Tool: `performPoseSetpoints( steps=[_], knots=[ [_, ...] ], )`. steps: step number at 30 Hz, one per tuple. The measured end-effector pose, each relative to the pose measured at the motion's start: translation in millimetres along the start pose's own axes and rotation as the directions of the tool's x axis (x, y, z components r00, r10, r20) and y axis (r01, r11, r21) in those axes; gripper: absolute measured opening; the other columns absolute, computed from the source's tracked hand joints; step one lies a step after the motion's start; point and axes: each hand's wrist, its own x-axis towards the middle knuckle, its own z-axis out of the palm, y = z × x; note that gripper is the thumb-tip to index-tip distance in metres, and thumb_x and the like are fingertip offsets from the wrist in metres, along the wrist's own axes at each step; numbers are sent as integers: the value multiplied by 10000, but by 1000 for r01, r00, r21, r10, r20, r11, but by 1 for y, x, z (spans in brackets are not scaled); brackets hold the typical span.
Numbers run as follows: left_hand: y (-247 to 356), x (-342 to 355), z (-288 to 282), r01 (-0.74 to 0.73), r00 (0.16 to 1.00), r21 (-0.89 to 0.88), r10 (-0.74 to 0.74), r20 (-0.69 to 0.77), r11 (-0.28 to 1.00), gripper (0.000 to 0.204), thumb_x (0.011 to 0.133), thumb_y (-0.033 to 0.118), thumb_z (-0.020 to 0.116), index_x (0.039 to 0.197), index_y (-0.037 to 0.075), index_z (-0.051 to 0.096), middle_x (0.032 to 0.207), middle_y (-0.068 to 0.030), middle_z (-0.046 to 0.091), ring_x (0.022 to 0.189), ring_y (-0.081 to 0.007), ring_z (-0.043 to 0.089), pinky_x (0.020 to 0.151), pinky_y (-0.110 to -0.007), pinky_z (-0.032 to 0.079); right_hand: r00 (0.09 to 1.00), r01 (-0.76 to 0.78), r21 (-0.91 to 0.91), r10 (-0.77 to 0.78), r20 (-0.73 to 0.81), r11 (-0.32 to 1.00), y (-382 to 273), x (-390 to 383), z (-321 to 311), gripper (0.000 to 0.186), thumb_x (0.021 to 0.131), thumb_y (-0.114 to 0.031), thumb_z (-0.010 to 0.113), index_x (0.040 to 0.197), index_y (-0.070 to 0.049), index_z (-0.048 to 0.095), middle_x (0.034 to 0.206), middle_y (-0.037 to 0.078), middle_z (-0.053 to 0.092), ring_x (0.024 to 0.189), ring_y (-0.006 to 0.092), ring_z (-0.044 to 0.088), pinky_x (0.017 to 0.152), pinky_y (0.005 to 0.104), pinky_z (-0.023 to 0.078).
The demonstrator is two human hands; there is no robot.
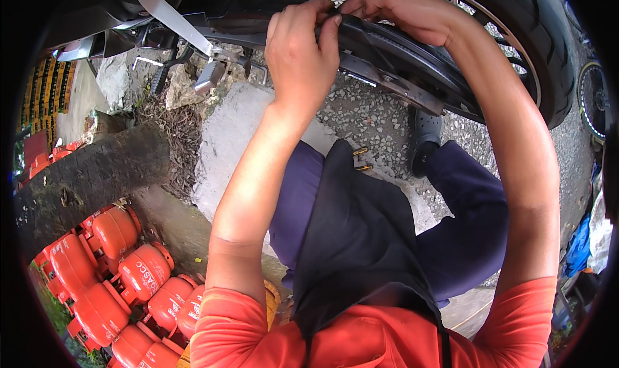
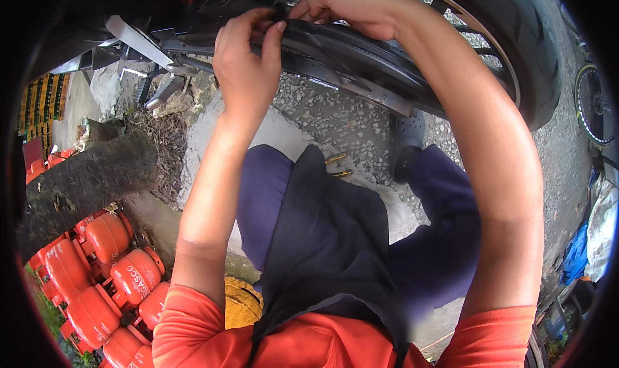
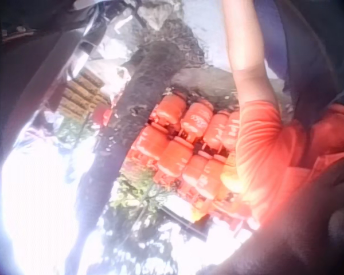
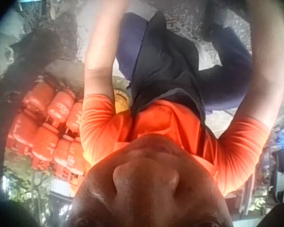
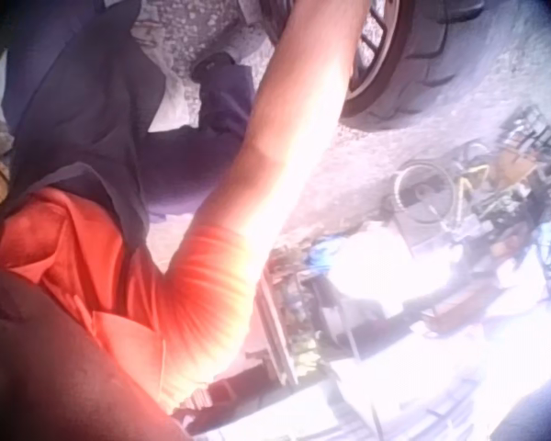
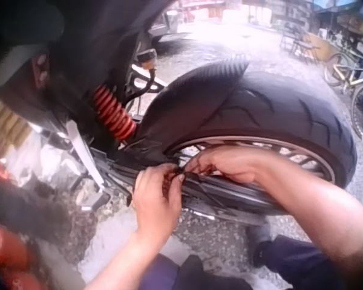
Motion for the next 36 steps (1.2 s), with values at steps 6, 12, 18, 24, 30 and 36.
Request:
performPoseSetpoints(
  steps=[6, 12, 18, 24, 30, 36],
  knots=[
    [53, -22, 3, -26, 982, -88, 42, 186, 996, 318, 811, 218, 776, 1093, 91, 698, 769, -56, 652, 740, -274, 626, 682, -390, 496, 999, -49, 16, 48, 12, 999, -6, -6, 2, 286, 936, -85, 557, 1171, 13, 686, 1043, 68, 669, 960, 142, 576, 871, 284, 466],
    [62, -8, 1, 79, 920, 36, -87, 381, 996, 446, 843, 333, 727, 1200, 78, 649, 785, -118, 701, 761, -328, 688, 695, -423, 537, 992, -21, -180, -3, -129, 984, -8, -5, 11, 265, 931, -152, 677, 1159, -20, 700, 1119, 80, 716, 1065, 194, 641, 940, 306, 483],
    [68, 18, -12, 165, 713, 151, -223, 665, 975, 487, 868, 367, 704, 1214, 40, 605, 806, -169, 712, 784, -361, 708, 683, -453, 556, 994, -61, -197, 41, -103, 979, -9, -5, 9, 285, 946, -171, 656, 1189, -26, 690, 1180, 66, 678, 1187, 143, 544, 1024, 283, 418],
    [60, 21, 0, 242, 719, 53, -215, 661, 969, 472, 846, 307, 738, 1113, -40, 562, 787, -193, 702, 798, -390, 705, 696, -480, 555, 993, -38, -121, 25, -114, 992, -13, -14, 4, 296, 988, -224, 561, 1175, -35, 692, 1182, 54, 679, 1144, 139, 571, 1066, 277, 395],
    [64, 7, -7, 299, 756, -33, -215, 619, 954, 460, 840, 241, 736, 1123, -43, 510, 724, -205, 676, 743, -411, 690, 675, -501, 537, 993, -70, -136, 56, -101, 988, -23, -20, 19, 267, 982, -192, 584, 1161, -25, 690, 1171, 41, 685, 1115, 113, 582, 1060, 268, 401],
    [55, -1, -18, 266, 760, -108, -140, 635, 958, 495, 845, 245, 731, 1187, -22, 494, 678, -194, 658, 698, -413, 675, 642, -511, 519, 992, -84, -193, 64, -104, 978, -16, -15, 25, 322, 890, -11, 625, 1208, -2, 671, 1139, 50, 684, 1101, 110, 590, 1009, 246, 434]
  ],
)
